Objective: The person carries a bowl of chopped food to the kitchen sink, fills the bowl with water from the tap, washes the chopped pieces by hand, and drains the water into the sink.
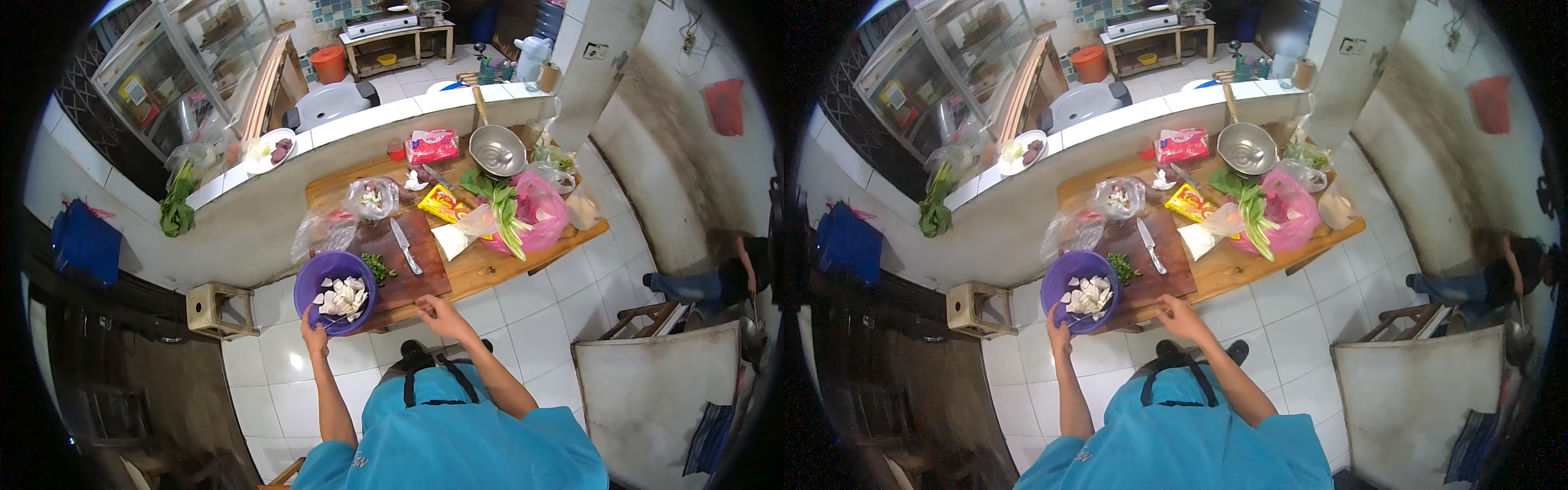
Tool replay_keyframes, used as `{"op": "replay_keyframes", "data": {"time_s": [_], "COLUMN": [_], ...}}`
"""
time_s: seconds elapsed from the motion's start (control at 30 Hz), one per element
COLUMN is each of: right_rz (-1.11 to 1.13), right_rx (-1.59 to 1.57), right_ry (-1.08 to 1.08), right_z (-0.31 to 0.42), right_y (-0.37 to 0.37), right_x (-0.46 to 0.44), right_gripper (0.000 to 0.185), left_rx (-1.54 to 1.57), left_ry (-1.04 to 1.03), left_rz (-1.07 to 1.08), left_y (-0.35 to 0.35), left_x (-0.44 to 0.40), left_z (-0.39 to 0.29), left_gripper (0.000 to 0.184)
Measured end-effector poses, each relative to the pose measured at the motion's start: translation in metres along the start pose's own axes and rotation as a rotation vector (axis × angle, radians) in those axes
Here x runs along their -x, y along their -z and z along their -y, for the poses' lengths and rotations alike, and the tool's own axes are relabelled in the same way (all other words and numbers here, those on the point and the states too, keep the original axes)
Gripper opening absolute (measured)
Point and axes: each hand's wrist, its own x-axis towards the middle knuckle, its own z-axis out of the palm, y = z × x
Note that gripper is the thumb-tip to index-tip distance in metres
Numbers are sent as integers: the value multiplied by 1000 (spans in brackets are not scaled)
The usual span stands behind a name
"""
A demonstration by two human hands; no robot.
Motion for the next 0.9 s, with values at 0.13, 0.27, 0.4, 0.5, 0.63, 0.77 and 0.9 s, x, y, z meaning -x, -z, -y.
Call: {"op": "replay_keyframes", "data": {"time_s": [0.13,0.27,0.4,0.5,0.63,0.77,0.9], "right_rz": [-67,-108,-190,-299,-335,-349,-330], "right_rx": [-25,-59,21,170,480,649,652], "right_ry": [75,88,128,281,487,407,313], "right_z": [12,35,78,102,129,124,117], "right_y": [13,27,44,45,47,51,64], "right_x": [8,15,23,30,34,35,39], "right_gripper": [26,21,17,16,20,23,25], "left_rx": [-71,-133,-201,-172,-164,-130,-110], "left_ry": [-100,-287,-350,-482,-549,-570,-728], "left_rz": [9,101,172,195,237,363,395], "left_y": [17,16,-12,-48,-102,-144,-179], "left_x": [-2,21,48,62,92,103,113], "left_z": [-17,-89,-156,-173,-199,-200,-207], "left_gripper": [61,60,59,58,56,53,49]}}
